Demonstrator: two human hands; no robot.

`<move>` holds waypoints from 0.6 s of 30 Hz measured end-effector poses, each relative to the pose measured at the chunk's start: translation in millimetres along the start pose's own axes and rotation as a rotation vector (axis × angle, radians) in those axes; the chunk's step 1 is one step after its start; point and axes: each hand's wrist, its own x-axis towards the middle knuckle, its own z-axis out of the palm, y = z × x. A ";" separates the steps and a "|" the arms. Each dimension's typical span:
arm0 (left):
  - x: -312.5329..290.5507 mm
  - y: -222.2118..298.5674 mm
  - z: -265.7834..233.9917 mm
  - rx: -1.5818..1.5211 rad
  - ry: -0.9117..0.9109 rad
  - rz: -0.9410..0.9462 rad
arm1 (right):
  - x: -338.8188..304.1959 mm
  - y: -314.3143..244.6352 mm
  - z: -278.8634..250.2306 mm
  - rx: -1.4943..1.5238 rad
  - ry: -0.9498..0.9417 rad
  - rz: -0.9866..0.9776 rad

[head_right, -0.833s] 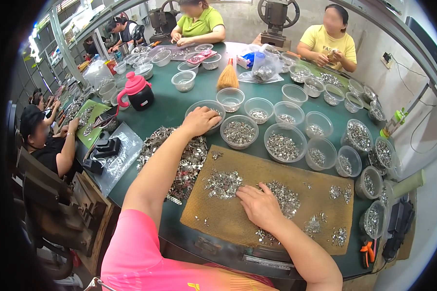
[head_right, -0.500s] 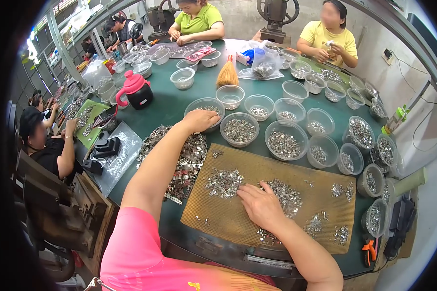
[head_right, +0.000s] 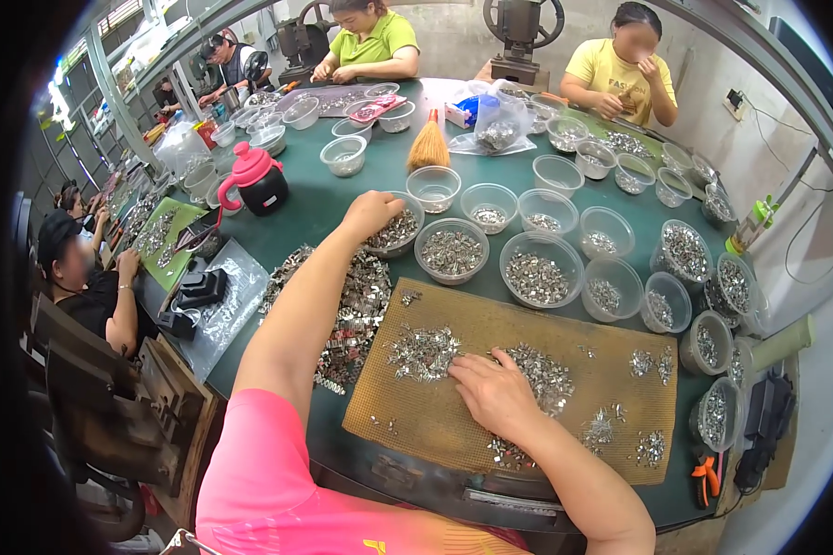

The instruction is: The person sorts and aligns small metal parts onto a tray by hand, then processes them with a manual press.

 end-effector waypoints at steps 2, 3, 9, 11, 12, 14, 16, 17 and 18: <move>4.1 -5.8 -5.8 -0.285 -0.051 -0.146 | -1.9 -0.1 1.8 -0.003 -0.001 -0.004; 4.3 -8.4 -7.2 -0.284 -0.051 -0.147 | -3.0 -1.6 1.7 -0.002 0.000 -0.005; -25.5 24.1 -22.8 -1.092 -0.190 -0.386 | -2.9 6.6 2.2 0.030 -0.050 0.024; -51.5 37.8 -32.0 -1.175 -0.358 -0.332 | -2.9 7.3 1.1 0.056 -0.037 0.030; -69.0 44.6 -33.8 -1.193 -0.442 -0.329 | -2.5 8.3 2.3 0.069 -0.004 0.028; -101.7 63.0 -37.4 -1.218 -0.587 -0.360 | 5.7 11.3 -1.7 0.084 -0.003 0.028; -144.3 78.1 -16.6 -1.156 -0.676 -0.427 | 4.2 14.8 0.6 0.084 -0.024 0.052; -163.8 81.8 -10.3 -1.158 -0.779 -0.412 | 3.5 14.0 1.4 0.075 -0.029 0.055; -185.0 86.5 -5.4 -1.126 -0.825 -0.375 | 4.1 11.6 1.8 0.095 -0.027 0.076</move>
